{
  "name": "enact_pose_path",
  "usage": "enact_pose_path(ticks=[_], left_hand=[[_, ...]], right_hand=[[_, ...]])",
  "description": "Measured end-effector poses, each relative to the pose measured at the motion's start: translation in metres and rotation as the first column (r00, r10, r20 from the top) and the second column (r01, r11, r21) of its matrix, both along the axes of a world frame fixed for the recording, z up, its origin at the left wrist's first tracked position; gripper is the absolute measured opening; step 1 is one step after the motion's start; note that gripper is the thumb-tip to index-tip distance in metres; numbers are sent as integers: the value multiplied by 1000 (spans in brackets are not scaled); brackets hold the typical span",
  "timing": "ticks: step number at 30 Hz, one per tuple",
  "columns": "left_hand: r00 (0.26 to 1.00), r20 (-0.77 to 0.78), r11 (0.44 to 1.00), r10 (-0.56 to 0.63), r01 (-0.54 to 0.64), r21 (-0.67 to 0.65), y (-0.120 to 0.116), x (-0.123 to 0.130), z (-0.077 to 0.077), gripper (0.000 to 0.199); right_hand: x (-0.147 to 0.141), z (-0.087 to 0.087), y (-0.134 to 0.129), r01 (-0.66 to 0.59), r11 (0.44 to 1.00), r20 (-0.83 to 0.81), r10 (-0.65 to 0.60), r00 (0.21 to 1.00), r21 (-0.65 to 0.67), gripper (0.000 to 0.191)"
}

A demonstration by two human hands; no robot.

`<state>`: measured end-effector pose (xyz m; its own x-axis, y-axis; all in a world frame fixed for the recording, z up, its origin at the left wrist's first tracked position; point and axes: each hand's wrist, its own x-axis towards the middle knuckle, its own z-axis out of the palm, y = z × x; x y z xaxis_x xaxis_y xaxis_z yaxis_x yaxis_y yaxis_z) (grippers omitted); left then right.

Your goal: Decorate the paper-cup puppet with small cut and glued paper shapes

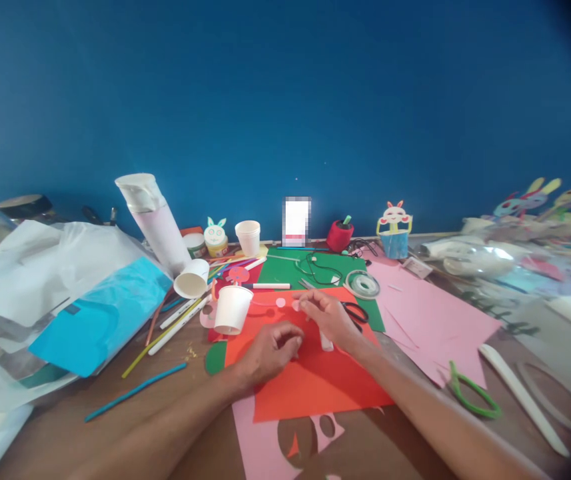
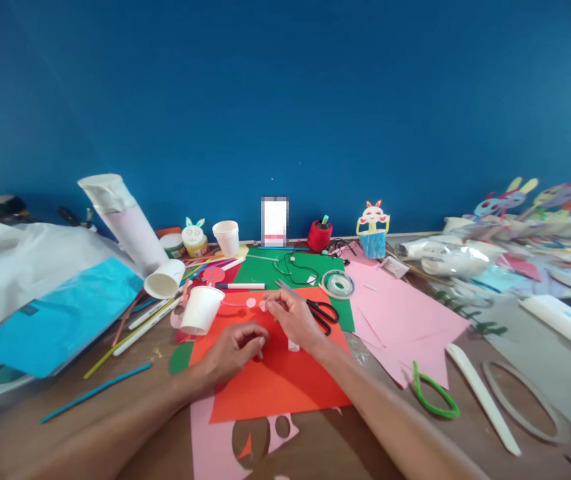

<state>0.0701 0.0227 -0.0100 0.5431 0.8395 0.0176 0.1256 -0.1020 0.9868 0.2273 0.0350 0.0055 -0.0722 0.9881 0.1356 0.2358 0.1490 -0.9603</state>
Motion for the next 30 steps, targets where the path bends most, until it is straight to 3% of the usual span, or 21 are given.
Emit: enact_pose_path(ticks=[6,12,17,22,30], left_hand=[[994,-81,995,-77,82,60,1,-1,3,15],[991,-93,991,-101,108,79,1,-1,4,16],[993,-75,991,-92,99,90,2,-1,3,17],[992,-68,987,-105,113,117,1,-2,5,20],[992,-38,987,-117,121,103,2,0,4,22]], right_hand=[[-6,9,12,-92,989,-25,90,996,-119,14],[-14,9,12,-137,984,-58,132,990,-110,12],[-22,12,12,-206,968,-185,178,966,-146,10],[-31,8,14,-218,949,-283,149,948,-229,8],[-41,-2,17,-130,964,-331,48,942,-231,6]])
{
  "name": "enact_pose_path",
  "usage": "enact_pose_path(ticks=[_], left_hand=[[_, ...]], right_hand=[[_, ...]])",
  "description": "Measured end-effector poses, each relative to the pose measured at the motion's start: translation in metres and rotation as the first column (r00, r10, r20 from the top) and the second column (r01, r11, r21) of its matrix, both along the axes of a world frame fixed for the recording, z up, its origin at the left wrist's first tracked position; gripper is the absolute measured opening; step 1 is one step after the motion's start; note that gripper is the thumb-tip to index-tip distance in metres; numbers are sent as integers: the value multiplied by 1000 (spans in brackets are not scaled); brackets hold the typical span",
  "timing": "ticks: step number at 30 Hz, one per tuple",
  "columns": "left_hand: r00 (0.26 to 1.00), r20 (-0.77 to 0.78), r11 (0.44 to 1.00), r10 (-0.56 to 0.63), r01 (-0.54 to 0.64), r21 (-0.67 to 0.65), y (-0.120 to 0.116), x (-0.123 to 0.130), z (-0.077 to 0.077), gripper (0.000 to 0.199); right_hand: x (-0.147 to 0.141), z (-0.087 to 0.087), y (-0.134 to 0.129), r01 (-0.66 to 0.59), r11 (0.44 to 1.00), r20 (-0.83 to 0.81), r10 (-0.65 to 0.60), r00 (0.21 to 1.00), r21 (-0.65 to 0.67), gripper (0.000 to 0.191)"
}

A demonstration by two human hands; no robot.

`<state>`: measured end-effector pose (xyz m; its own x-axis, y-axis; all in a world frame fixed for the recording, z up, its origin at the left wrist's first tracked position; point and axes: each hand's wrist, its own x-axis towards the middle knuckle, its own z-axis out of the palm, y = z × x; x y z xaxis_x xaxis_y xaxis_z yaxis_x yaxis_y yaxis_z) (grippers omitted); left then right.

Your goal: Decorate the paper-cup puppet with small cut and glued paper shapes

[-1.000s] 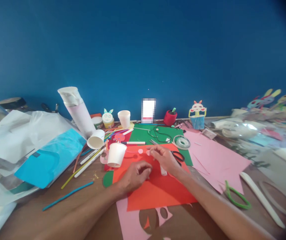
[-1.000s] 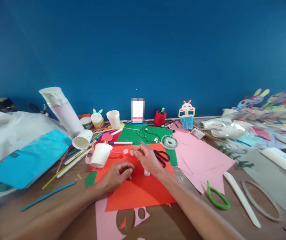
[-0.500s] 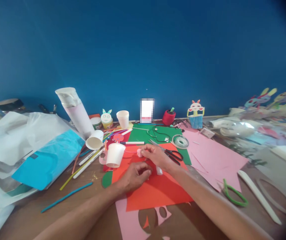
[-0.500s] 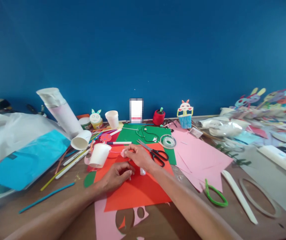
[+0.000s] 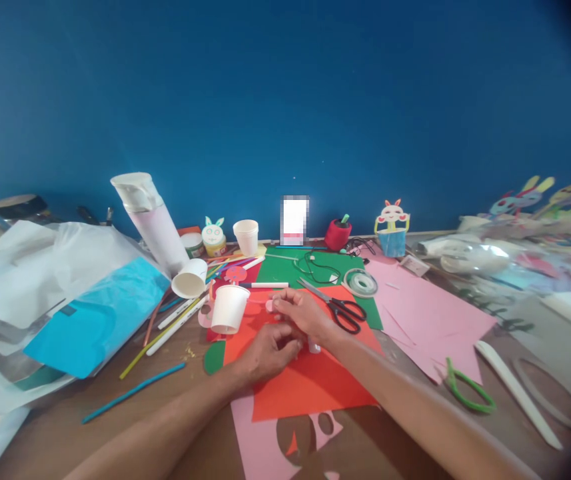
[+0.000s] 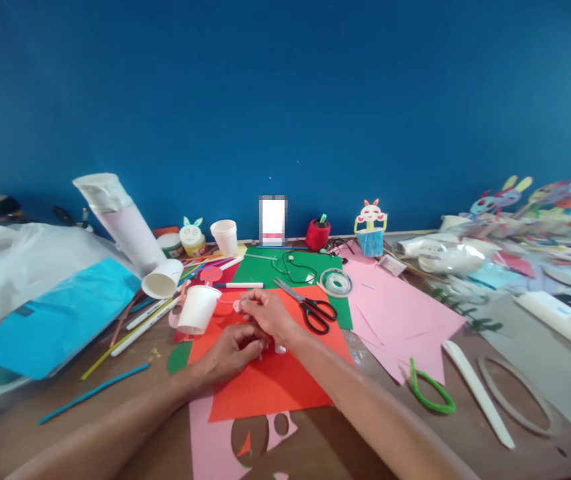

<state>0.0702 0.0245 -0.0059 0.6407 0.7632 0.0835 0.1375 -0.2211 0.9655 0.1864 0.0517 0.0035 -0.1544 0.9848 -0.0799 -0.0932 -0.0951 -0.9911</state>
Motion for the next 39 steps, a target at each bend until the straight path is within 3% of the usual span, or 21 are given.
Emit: enact_pose_path(ticks=[7,13,18,22,25,29,35,39], left_hand=[[999,46,998,-2,5,-56,-2,2,5,22],[998,58,998,-19,22,-61,-1,0,1,24],[999,45,993,31,-25,-115,1,-3,-3,20],[994,67,981,83,-70,-181,0,-2,2,16],[989,91,964,120,-94,-250,2,-1,3,17],[943,203,874,265,-145,-464,11,-2,4,24],[893,309,731,327,-31,-682,19,-7,4,30],[790,451,640,415,99,-762,28,-12,-2,29]], right_hand=[[-6,-1,-2,70,997,35,-72,997,44,7],[-3,-3,-2,85,983,80,-99,992,160,8],[8,14,-6,76,953,59,-97,994,295,11],[19,28,-9,101,945,2,-107,994,310,11],[26,29,-10,124,944,-52,-114,992,305,10],[33,18,-10,124,951,-149,-84,985,282,10],[41,8,-5,136,962,-281,-66,957,238,10],[47,11,-4,112,962,-302,-32,953,250,10]])
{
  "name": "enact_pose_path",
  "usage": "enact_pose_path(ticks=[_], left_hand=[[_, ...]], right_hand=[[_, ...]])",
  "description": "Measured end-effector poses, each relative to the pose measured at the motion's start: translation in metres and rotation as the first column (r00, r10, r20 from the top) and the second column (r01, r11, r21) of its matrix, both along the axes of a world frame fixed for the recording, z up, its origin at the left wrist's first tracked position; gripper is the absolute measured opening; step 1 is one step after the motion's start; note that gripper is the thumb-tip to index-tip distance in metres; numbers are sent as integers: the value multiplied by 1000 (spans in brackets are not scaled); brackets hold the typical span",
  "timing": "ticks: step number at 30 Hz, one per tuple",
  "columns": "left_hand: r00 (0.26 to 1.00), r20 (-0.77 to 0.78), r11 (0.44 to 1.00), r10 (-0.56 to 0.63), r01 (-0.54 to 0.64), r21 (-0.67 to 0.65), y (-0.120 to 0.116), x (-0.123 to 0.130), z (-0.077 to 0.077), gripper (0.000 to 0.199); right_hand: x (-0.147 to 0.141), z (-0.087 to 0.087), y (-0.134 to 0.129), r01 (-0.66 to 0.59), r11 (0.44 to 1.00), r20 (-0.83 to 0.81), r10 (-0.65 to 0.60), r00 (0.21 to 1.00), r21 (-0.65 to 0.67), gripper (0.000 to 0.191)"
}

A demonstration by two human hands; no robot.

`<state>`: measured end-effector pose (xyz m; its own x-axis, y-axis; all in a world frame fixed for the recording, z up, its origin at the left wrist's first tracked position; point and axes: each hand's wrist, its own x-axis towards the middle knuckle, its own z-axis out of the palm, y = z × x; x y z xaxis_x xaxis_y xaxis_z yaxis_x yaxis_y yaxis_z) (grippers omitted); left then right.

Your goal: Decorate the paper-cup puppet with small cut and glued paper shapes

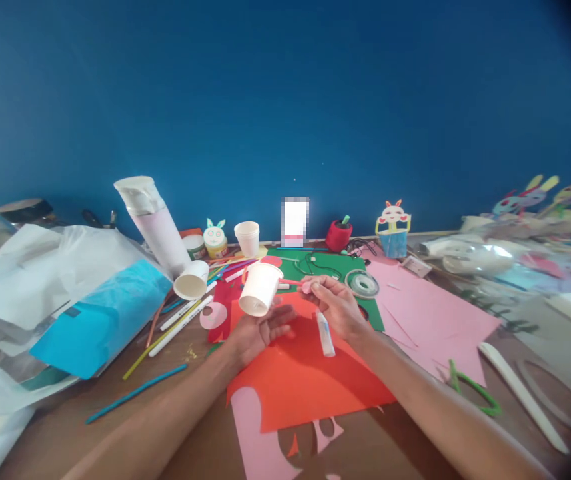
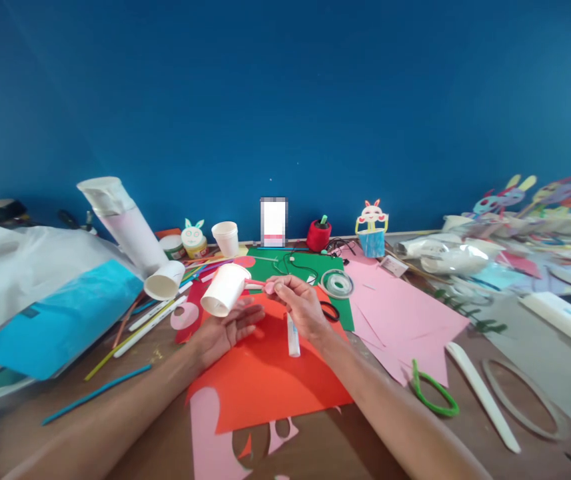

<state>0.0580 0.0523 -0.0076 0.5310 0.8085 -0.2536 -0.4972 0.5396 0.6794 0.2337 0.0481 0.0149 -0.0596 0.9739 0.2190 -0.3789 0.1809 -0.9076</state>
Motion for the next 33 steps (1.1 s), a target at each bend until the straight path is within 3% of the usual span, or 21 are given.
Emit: enact_pose_path(ticks=[4,7,9,13,20,23,28,33], left_hand=[[977,178,992,113,-102,-71,13,-8,-1,32],[959,145,965,243,-224,-137,20,-13,0,39],[957,108,955,268,-249,-162,24,-16,1,46],[975,103,975,199,-186,-123,27,-19,4,54],[995,-27,992,99,-101,-72,20,-16,12,26],[994,-39,993,105,-106,-47,16,-14,11,25],[991,-80,994,107,-107,7,4,-6,13,36],[973,-160,986,166,-161,45,-11,4,16,35]], right_hand=[[7,1,1,-18,1000,26,18,999,10,10],[12,-1,3,-13,1000,86,11,996,28,11],[15,-3,5,-20,999,127,13,992,47,12],[20,-4,7,-94,995,197,84,977,44,12],[29,2,6,-337,938,334,343,878,-77,13],[34,3,6,-384,913,313,409,857,-139,13],[37,2,10,-281,949,168,303,938,-140,11],[28,-5,12,-196,963,145,224,964,-184,11]])
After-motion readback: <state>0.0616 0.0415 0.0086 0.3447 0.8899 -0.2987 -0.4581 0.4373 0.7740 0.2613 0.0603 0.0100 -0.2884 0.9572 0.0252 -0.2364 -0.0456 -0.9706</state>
